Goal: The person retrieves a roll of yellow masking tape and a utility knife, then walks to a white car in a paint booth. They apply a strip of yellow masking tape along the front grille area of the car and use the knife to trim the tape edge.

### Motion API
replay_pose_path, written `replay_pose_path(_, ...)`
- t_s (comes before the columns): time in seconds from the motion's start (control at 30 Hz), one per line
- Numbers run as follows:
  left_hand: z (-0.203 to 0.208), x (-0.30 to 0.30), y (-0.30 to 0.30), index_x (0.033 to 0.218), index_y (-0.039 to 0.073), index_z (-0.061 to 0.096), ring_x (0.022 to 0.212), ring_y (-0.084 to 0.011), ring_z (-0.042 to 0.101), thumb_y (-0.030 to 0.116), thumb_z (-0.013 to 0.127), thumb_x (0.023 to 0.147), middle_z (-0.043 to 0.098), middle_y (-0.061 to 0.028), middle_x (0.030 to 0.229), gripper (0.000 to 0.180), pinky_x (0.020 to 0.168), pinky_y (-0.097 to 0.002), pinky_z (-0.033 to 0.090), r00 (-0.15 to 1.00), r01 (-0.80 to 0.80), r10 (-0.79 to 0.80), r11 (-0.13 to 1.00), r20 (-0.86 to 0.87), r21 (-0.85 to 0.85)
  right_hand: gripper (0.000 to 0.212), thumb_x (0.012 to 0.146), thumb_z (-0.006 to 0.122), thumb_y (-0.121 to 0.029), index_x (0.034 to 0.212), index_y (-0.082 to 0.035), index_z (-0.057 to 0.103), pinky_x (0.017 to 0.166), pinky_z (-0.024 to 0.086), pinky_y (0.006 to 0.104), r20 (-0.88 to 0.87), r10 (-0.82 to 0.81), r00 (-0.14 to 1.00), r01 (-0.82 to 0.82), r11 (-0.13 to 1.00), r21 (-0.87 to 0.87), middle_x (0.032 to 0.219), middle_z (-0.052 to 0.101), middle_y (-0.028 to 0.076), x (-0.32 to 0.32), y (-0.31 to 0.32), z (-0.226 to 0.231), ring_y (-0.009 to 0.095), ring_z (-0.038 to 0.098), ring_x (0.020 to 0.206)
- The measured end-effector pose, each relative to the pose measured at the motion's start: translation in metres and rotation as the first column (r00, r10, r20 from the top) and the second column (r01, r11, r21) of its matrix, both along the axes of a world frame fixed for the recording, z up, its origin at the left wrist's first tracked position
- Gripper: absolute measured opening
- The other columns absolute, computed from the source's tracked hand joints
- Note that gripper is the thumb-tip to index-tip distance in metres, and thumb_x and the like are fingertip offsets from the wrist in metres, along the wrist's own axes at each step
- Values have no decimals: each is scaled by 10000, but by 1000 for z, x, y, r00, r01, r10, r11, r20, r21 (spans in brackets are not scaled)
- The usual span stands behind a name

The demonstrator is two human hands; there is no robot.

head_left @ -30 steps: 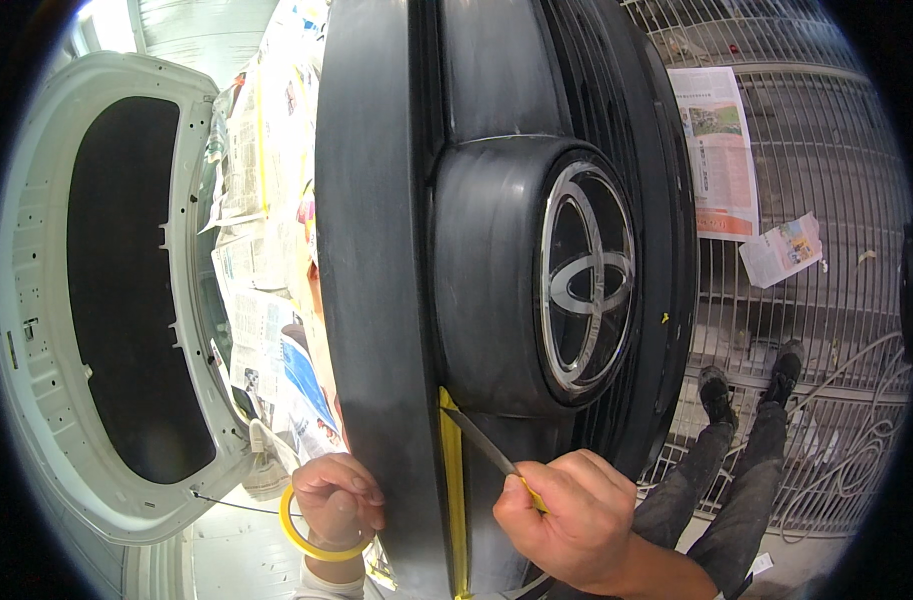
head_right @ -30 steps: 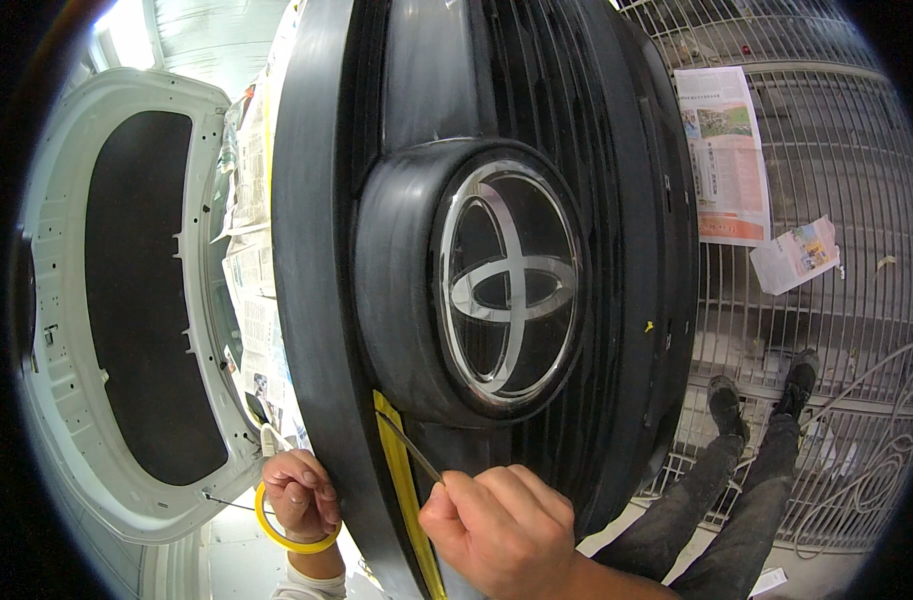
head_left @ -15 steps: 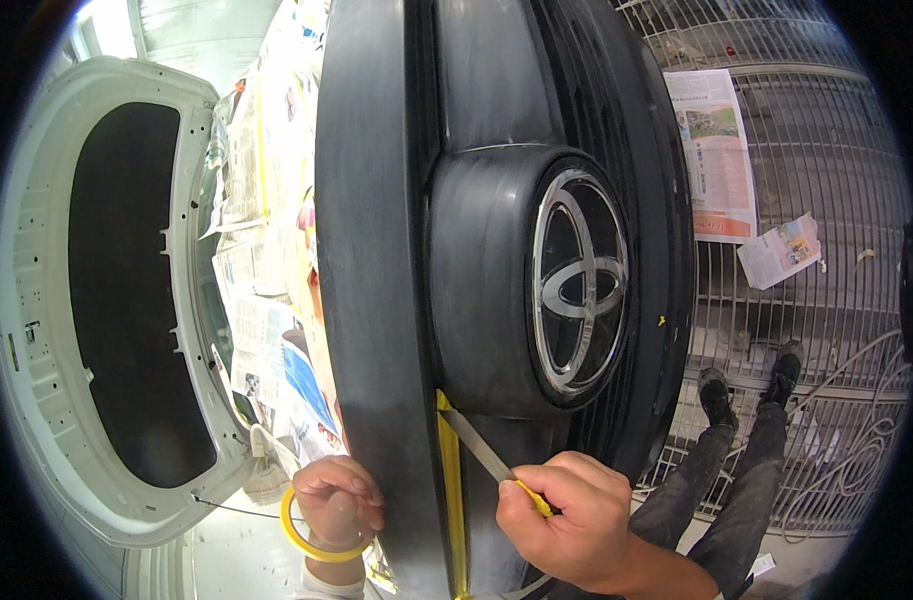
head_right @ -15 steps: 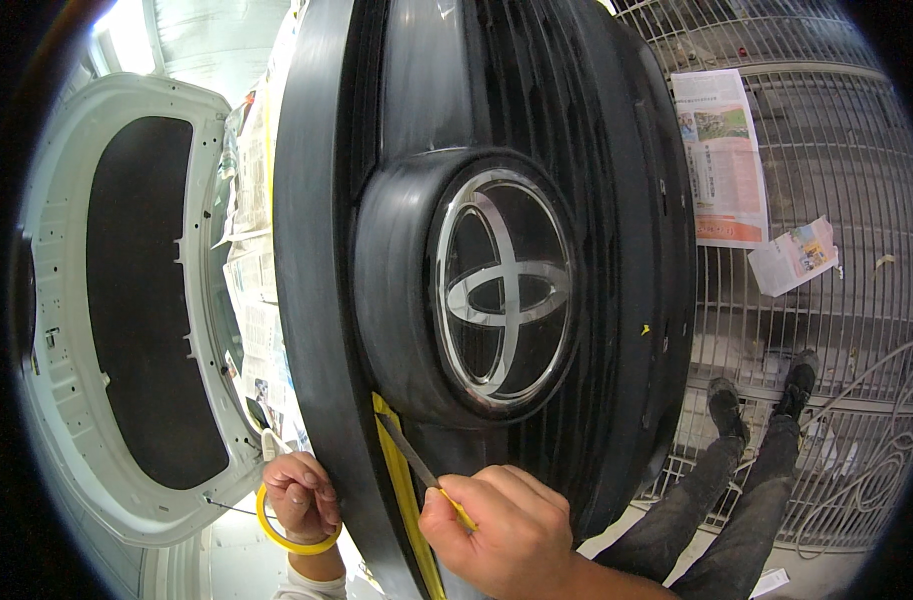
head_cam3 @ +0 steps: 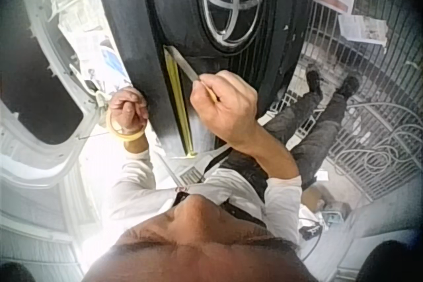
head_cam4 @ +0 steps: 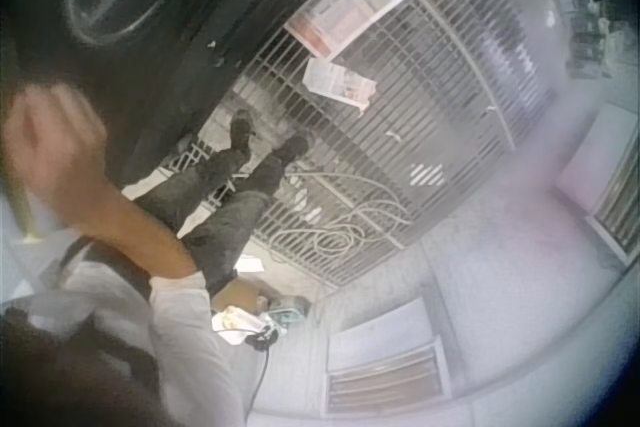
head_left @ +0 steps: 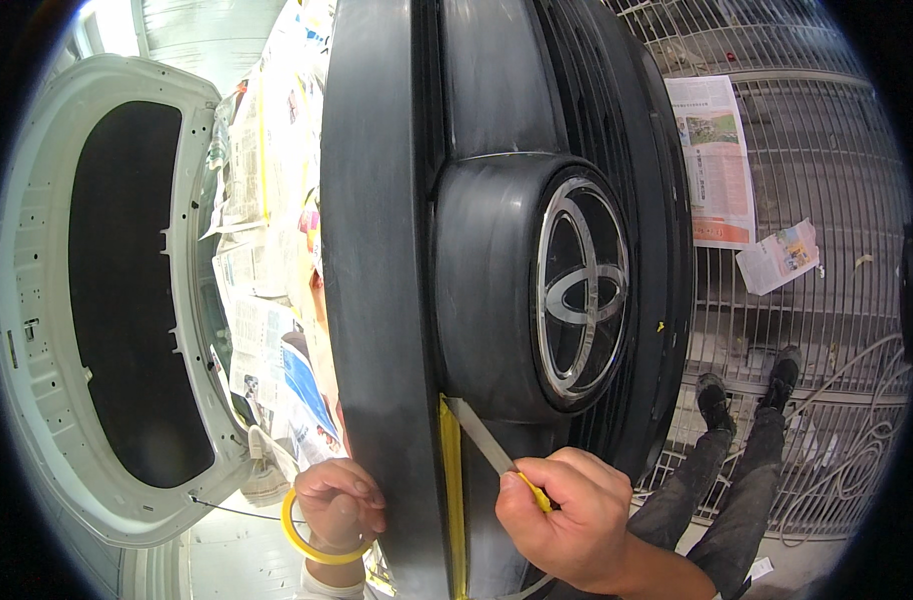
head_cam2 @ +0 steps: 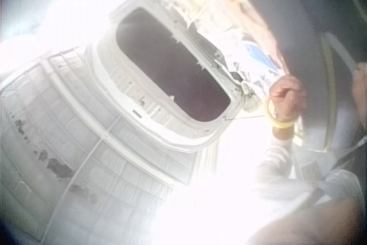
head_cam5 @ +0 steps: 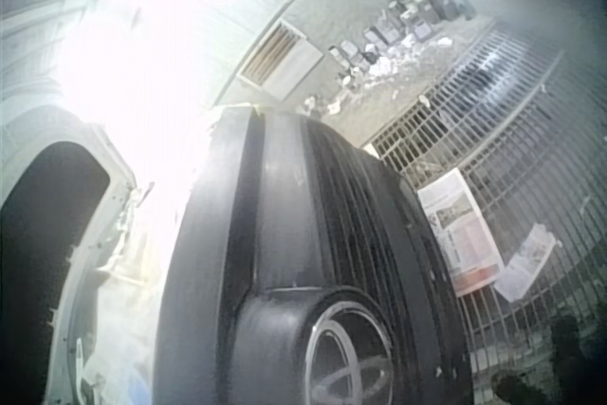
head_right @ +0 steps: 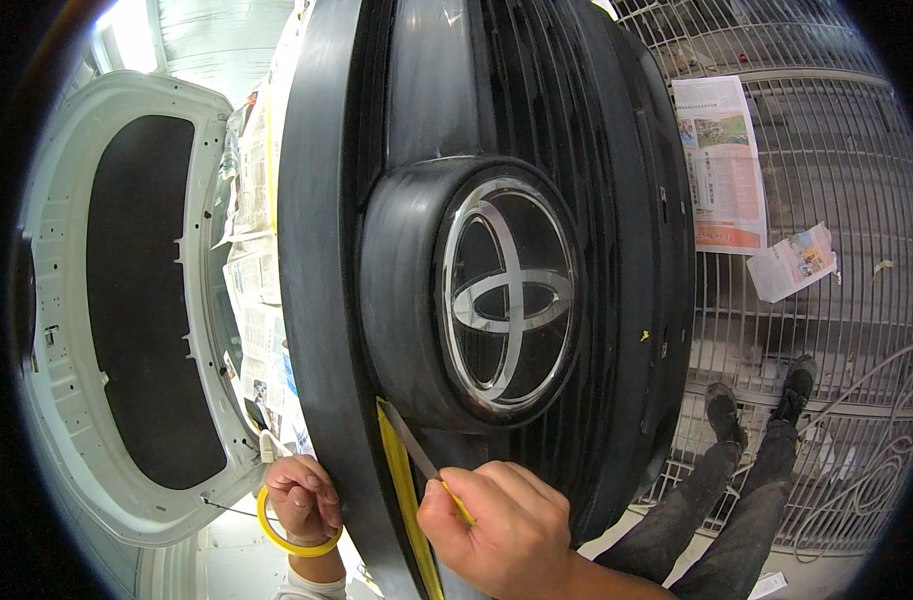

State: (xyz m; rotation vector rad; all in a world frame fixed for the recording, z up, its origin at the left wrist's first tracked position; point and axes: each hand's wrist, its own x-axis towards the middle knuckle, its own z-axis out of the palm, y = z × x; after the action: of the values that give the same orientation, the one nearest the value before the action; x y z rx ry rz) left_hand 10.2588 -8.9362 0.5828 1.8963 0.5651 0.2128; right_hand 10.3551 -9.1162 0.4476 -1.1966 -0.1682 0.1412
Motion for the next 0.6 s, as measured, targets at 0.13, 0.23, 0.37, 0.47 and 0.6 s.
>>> replay_pose_path(0.13,0,0,0,850,-19,624,411,-128,553,222,731,882,634,-149,716,266,376,-195,429,1000,0,0,1000,-2,0,84,778,698,-9,837,31,652,526,476,351,8,1,1000,0,999,-45,680,580,129,1,1,2,285,589,581)
replay_pose_path(0.23,1,1,-1,847,-17,623,410,-129,554,222,732,881,633,-149,716,266,377,-196,430,1000,-8,8,1000,-11,-6,102,758,698,2,844,24,649,527,481,358,55,-16,998,22,993,-114,676,562,121,1,2,2,288,585,583)
replay_pose_path(0.37,0,0,0,842,-17,621,409,-131,554,222,731,881,631,-150,714,266,378,-196,430,1000,-7,7,1000,1,-9,110,740,694,9,834,8,637,520,482,362,126,-46,991,71,975,-209,663,530,107,1,5,6,286,571,573)
replay_pose_path(0.47,-1,0,2,884,-28,602,368,-122,520,210,697,919,610,-154,723,258,339,-192,407,999,51,-51,999,12,8,92,748,689,4,818,-5,630,511,477,352,159,-26,987,71,957,-280,651,515,99,2,3,13,275,561,560)
replay_pose_path(0.6,0,0,4,882,-30,602,364,-120,510,206,697,919,609,-153,722,257,337,-194,401,998,57,-57,998,-4,14,71,760,680,5,802,-4,623,492,467,351,73,51,996,-38,986,-163,635,515,97,4,-2,19,276,551,534)
